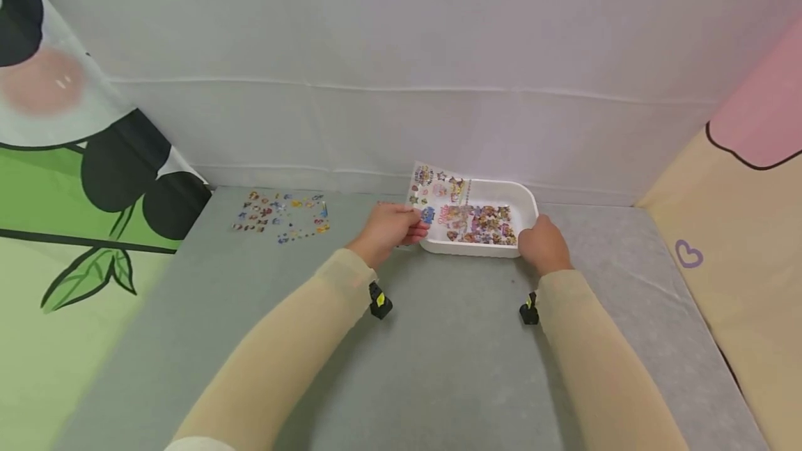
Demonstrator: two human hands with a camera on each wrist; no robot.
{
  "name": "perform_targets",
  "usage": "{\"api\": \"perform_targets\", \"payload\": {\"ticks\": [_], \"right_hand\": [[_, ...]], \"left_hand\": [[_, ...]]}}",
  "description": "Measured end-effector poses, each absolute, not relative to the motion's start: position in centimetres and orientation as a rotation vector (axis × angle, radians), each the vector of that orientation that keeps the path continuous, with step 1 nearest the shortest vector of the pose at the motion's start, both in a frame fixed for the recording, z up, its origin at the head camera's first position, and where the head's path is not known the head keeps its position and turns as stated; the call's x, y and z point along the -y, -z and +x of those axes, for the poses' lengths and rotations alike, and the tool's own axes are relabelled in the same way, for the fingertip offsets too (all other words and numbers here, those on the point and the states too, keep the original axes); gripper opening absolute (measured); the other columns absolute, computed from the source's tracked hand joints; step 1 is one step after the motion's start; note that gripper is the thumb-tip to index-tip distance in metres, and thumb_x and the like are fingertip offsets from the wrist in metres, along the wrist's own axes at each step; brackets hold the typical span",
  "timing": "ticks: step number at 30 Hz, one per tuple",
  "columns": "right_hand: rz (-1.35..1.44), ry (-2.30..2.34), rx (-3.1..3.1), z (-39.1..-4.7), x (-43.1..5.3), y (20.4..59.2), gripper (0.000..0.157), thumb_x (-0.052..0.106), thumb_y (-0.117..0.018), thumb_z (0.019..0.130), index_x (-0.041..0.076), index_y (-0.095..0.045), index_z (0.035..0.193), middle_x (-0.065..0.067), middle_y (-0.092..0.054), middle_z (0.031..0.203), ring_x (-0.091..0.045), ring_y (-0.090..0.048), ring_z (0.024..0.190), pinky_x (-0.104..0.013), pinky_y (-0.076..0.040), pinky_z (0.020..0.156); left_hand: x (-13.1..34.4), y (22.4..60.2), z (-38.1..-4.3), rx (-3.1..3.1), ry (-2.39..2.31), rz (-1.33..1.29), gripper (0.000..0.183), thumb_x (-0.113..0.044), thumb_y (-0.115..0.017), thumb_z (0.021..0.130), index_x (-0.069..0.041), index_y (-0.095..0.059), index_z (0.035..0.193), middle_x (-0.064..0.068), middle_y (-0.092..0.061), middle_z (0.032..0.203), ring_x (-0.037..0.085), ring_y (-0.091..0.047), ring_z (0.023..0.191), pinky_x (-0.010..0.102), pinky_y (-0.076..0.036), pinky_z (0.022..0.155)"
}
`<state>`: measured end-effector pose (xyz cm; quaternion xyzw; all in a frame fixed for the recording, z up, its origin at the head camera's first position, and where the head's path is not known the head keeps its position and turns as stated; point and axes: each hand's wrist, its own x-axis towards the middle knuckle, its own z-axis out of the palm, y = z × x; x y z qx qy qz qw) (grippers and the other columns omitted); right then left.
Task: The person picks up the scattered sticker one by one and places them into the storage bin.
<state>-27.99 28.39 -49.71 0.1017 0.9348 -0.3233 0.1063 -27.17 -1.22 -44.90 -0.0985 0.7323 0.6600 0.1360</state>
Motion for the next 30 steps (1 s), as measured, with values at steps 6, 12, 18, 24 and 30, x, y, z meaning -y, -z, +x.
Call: {"api": "perform_targets", "payload": {"ticks": [6, 12, 18, 24, 30], "right_hand": [[0.298, 0.953, -2.753, -28.0, -28.4, 49.7, 0.063, 0.016, -0.030, 0.101, -0.020, -0.019, 0.151, -0.041, -0.039, 0.144, -0.046, -0.047, 0.117, -0.063, -0.038, 0.105], [0.291, 0.943, -2.766, -27.9, -28.5, 49.7, 0.063, 0.015, -0.029, 0.100, -0.021, -0.019, 0.151, -0.043, -0.037, 0.145, -0.048, -0.047, 0.120, -0.064, -0.036, 0.107], [0.255, 0.946, -2.774, -27.7, -28.5, 49.7, 0.063, 0.015, -0.030, 0.098, -0.023, -0.022, 0.148, -0.043, -0.040, 0.141, -0.048, -0.048, 0.115, -0.064, -0.038, 0.105], [0.251, 0.936, -2.787, -27.7, -28.5, 49.7, 0.063, 0.015, -0.030, 0.099, -0.023, -0.023, 0.148, -0.043, -0.041, 0.139, -0.049, -0.049, 0.115, -0.064, -0.038, 0.104], [0.268, 0.931, -2.780, -27.7, -28.4, 49.4, 0.063, 0.015, -0.030, 0.098, -0.023, -0.023, 0.148, -0.042, -0.041, 0.139, -0.047, -0.048, 0.114, -0.064, -0.038, 0.105]], "left_hand": [[-0.2, 45.0, -26.7, -2.147, -1.887, -0.310, 0.025, -0.007, -0.060, 0.104, 0.007, -0.069, 0.123, 0.010, -0.074, 0.087, 0.013, -0.072, 0.072, 0.026, -0.060, 0.068], [-1.4, 44.8, -26.5, -2.150, -1.879, -0.320, 0.025, -0.006, -0.059, 0.104, 0.008, -0.069, 0.122, 0.010, -0.074, 0.084, 0.015, -0.072, 0.072, 0.026, -0.060, 0.067], [-1.9, 44.6, -27.0, -2.242, -1.766, -0.378, 0.019, -0.006, -0.059, 0.103, 0.005, -0.073, 0.110, 0.008, -0.072, 0.077, 0.013, -0.069, 0.065, 0.025, -0.059, 0.063], [-2.0, 44.2, -27.2, -2.392, -1.617, -0.298, 0.023, -0.010, -0.057, 0.102, 0.001, -0.075, 0.093, 0.006, -0.071, 0.069, 0.018, -0.069, 0.062, 0.036, -0.061, 0.071], [-2.6, 43.9, -27.3, -2.535, -1.444, -0.252, 0.037, -0.012, -0.056, 0.103, -0.008, -0.071, 0.069, 0.004, -0.069, 0.063, 0.026, -0.071, 0.065, 0.034, -0.050, 0.057]]}}
